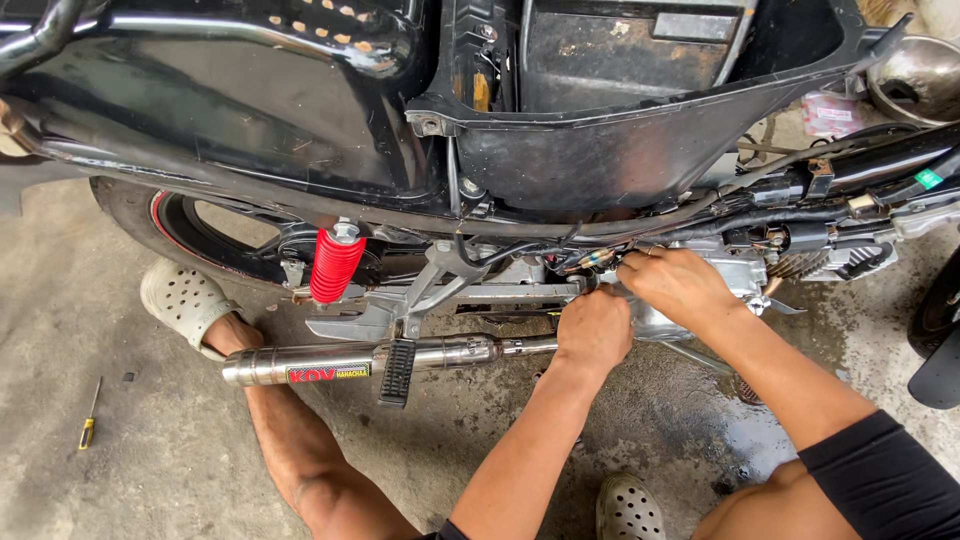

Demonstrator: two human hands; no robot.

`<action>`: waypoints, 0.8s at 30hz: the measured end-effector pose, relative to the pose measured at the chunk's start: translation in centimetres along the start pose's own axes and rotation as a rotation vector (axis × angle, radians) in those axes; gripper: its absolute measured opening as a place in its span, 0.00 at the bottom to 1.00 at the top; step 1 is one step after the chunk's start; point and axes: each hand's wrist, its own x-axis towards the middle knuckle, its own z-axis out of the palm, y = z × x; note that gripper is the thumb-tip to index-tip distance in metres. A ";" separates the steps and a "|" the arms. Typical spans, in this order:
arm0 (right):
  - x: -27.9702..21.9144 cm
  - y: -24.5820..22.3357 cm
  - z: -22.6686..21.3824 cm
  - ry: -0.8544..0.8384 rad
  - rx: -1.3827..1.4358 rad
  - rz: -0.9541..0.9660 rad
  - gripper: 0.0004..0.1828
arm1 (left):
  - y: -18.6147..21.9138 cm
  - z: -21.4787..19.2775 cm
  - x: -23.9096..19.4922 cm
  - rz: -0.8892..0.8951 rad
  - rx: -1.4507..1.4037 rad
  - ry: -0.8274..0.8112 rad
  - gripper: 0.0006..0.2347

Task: The person is working on the lower engine and exhaust area of a motorcycle, using a wrench to tighten bolts on the exhaust pipe. The person briefly reaches up to the seat area to handle a remote control before returning to the engine work.

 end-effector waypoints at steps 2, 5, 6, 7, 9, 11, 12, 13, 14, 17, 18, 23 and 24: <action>0.1 -0.5 1.6 0.045 -0.004 -0.080 0.09 | 0.0 0.7 0.2 -0.002 -0.040 -0.012 0.09; 0.4 -0.4 0.7 0.006 0.030 -0.030 0.09 | -0.3 1.2 0.5 0.003 -0.044 0.036 0.10; -0.2 -0.2 0.2 0.006 0.031 -0.020 0.09 | 0.0 1.5 0.3 0.012 -0.040 0.032 0.10; -0.2 0.1 -0.3 0.005 0.032 -0.006 0.10 | 0.0 1.5 0.2 -0.011 -0.044 0.023 0.10; 0.2 -0.1 -0.9 0.005 0.033 0.003 0.11 | -0.4 1.8 0.5 -0.039 -0.050 0.015 0.11; 0.3 -0.8 -0.7 0.013 0.037 -0.008 0.09 | -0.6 2.8 0.9 -0.018 0.005 -0.004 0.11; 0.1 -0.9 -0.6 0.004 0.036 -0.013 0.09 | -0.5 3.1 0.7 -0.020 -0.004 -0.007 0.11; 0.3 -0.8 -0.5 0.013 0.033 0.003 0.10 | -0.6 3.1 0.8 -0.022 -0.017 -0.006 0.11; 0.4 -0.7 -0.6 0.022 0.029 0.020 0.12 | -0.7 3.0 0.8 -0.023 -0.029 -0.004 0.11; -0.3 -0.1 -2.7 0.015 0.034 0.055 0.11 | -0.4 2.2 0.6 -0.029 -0.051 -0.004 0.11; 0.1 -0.5 -1.6 0.019 0.032 0.052 0.11 | -0.6 1.6 0.6 -0.032 -0.050 0.001 0.11; -0.1 -0.8 -0.5 0.022 0.046 0.078 0.11 | -0.4 1.0 0.7 -0.010 -0.016 -0.061 0.11; -0.2 -0.7 -0.3 0.029 0.045 0.087 0.11 | -0.4 1.1 0.8 -0.003 -0.007 -0.059 0.11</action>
